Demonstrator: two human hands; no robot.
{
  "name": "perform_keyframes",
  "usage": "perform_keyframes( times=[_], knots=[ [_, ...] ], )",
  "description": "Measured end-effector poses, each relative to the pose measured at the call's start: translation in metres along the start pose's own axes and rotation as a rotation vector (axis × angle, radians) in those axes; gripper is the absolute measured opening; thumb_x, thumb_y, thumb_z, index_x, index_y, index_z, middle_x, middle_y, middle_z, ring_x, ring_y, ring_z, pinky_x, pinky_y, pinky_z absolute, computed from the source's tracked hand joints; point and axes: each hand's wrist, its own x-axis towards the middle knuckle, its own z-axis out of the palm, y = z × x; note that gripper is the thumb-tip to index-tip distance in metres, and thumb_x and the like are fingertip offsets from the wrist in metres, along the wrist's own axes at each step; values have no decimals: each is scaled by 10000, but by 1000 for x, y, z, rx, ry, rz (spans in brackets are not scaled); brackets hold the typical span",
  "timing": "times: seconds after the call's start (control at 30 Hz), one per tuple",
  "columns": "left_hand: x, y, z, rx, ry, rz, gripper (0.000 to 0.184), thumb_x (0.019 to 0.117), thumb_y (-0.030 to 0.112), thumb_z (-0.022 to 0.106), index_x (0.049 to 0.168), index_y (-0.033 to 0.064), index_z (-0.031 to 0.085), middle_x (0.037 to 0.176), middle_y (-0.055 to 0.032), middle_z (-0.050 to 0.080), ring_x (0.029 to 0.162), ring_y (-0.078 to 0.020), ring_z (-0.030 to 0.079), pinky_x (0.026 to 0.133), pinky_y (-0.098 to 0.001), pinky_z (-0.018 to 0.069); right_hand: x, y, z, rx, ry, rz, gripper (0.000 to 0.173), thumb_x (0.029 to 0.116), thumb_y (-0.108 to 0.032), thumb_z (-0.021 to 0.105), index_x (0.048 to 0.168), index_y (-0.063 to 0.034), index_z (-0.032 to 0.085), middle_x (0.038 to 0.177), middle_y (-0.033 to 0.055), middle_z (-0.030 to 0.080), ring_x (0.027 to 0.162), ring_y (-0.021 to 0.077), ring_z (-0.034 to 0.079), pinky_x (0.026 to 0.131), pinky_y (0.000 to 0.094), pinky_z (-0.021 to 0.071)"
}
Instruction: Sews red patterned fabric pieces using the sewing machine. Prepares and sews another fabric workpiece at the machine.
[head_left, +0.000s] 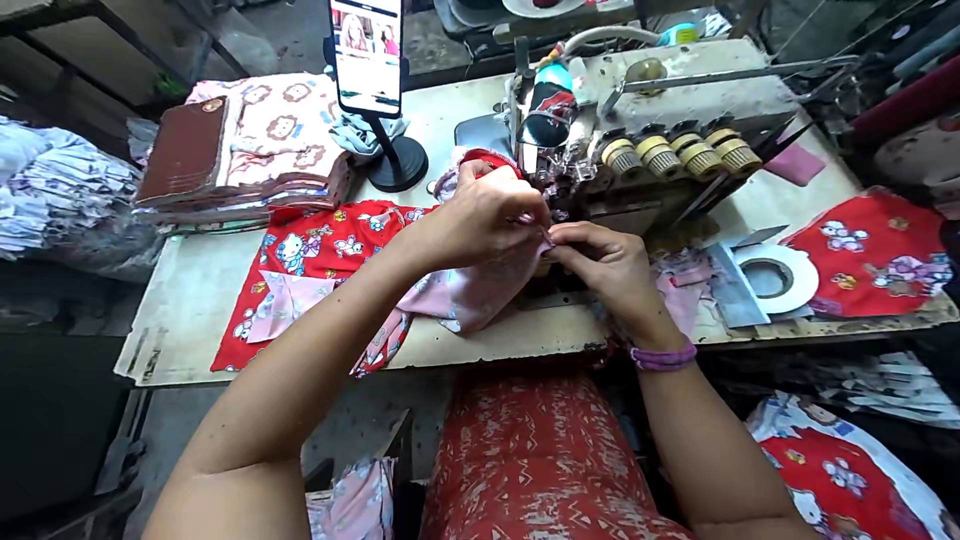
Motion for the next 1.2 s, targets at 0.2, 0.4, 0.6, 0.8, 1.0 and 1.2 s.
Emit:
perform_keyframes(
  times=[0.2, 0.4, 0.6, 0.8, 1.0, 1.2],
  knots=[
    [8, 7, -8, -9, -94, -68, 172, 972, 228, 646, 952, 105, 765, 850, -36, 703, 903, -187, 642, 986, -558, 332, 1, 2, 0, 25, 3, -7, 120, 906, 0, 706, 1018, -18, 745, 1104, 4, 721, 913, -14, 673, 804, 159, 569],
    [8, 9, -8, 79, -61, -12, 77, 933, 114, 695, 958, 59, 743, 848, -74, 712, 894, -232, 663, 981, -531, 363, 0, 1, 0, 25, 0, -19, 124, 904, -5, 713, 1022, -27, 746, 1106, 3, 722, 891, -25, 664, 753, 135, 554],
    [-4, 2, -11, 504, -20, 269, 243, 977, -24, 533, 903, 74, 743, 956, -76, 742, 1090, -273, 668, 1060, -559, 338, 1, 1, -1, 23, -9, -13, 104, 906, -12, 718, 1002, -35, 752, 1111, 7, 721, 897, -15, 668, 752, 141, 558],
    [-17, -6, -6, 586, -12, 264, 264, 971, -36, 529, 996, 72, 768, 1103, -77, 761, 1226, -289, 639, 1122, -556, 315, 2, 0, -1, 33, -15, -13, 105, 910, -17, 717, 1008, -40, 750, 1096, -3, 725, 905, -9, 672, 762, 148, 564],
    [-26, -24, 8, 311, 80, 166, 229, 972, 272, 629, 980, 127, 805, 1093, -29, 764, 1171, -257, 649, 1096, -591, 309, 2, 0, -2, 42, -33, -7, 103, 915, -5, 708, 1004, -32, 750, 1107, 6, 722, 904, -7, 672, 746, 147, 563],
    [-23, -13, -3, -150, 113, 29, 134, 942, 130, 670, 943, 14, 736, 950, -63, 718, 986, -101, 651, 973, -299, 474, 4, -6, -4, 37, -35, 30, 115, 902, 2, 717, 1007, -40, 738, 1052, -15, 718, 795, -29, 645, 681, 131, 547]
  ],
)
